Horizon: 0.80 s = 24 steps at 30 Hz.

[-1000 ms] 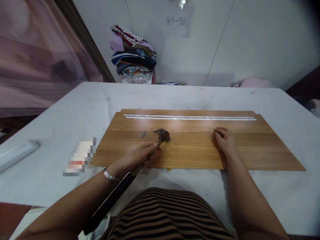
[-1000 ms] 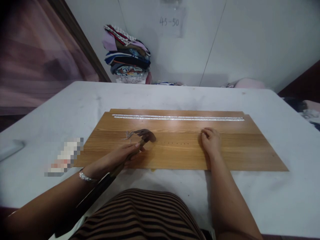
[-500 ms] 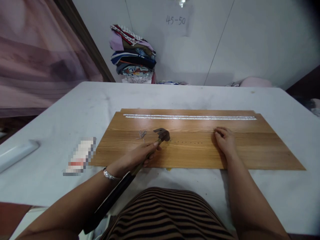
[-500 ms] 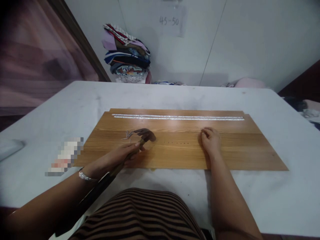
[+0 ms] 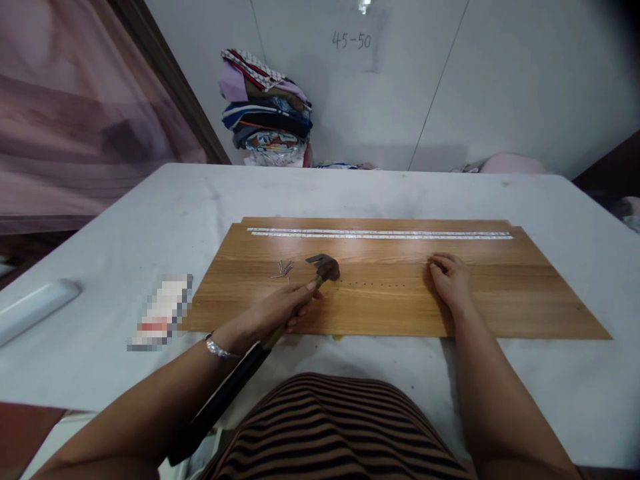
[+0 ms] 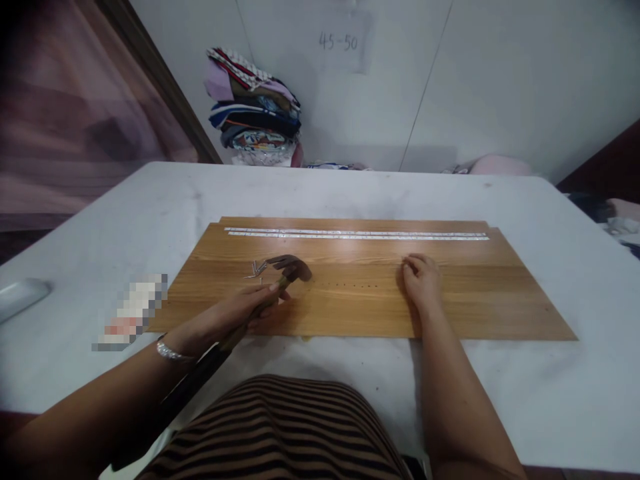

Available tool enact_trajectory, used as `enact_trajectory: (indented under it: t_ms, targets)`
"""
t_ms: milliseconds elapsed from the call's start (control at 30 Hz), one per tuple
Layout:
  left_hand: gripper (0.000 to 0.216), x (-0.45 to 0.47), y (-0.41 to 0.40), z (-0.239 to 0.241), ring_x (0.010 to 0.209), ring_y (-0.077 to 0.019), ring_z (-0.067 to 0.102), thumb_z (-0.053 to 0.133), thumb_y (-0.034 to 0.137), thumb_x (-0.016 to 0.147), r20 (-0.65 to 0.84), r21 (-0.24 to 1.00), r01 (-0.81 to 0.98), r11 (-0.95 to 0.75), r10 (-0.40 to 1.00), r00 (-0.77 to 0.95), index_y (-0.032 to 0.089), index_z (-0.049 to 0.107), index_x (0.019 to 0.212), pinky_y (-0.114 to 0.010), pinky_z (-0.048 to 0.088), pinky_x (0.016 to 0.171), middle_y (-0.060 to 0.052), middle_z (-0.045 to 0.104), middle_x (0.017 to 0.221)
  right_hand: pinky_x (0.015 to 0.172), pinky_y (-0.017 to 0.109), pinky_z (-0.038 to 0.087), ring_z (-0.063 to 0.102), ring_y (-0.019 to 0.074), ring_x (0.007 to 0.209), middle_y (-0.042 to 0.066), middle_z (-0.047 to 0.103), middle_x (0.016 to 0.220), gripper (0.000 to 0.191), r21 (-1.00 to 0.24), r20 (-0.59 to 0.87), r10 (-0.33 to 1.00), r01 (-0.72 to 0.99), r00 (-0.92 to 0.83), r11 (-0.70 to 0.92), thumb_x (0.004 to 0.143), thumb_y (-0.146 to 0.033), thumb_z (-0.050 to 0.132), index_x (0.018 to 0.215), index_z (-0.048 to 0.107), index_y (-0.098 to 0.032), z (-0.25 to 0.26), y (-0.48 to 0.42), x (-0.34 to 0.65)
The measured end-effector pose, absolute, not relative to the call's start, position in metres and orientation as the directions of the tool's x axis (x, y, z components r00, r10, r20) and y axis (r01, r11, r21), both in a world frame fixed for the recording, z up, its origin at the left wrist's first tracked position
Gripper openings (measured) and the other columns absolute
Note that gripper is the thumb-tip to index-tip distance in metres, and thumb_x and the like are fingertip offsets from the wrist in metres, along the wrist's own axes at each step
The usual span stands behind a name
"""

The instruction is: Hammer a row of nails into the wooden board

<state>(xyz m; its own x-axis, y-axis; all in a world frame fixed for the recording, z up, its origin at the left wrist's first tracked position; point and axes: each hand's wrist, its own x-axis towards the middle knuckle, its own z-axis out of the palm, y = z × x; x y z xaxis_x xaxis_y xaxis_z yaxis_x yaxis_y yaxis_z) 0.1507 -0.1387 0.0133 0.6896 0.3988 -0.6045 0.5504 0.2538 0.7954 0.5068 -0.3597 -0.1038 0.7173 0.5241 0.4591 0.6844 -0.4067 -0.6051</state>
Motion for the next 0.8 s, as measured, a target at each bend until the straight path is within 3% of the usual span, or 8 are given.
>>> enact_trajectory:
  t_ms: [800]
  targets:
    - [0.056, 0.1501, -0.1385, 0.0079, 0.048, -0.0081, 0.033, 0.058, 0.072, 0.089, -0.588, 0.808, 0.536, 0.245, 0.389, 0.709, 0.019, 0.065, 0.105, -0.024, 0.024, 0.043, 0.004, 0.042, 0.066, 0.097, 0.049, 0.052, 0.066, 0.0285, 0.097, 0.012, 0.075, 0.100, 0.027, -0.595, 0.469, 0.529, 0.695, 0.708, -0.403, 0.082, -0.034, 0.055, 0.086, 0.079, -0.022, -0.1055, -0.3587, 0.5080]
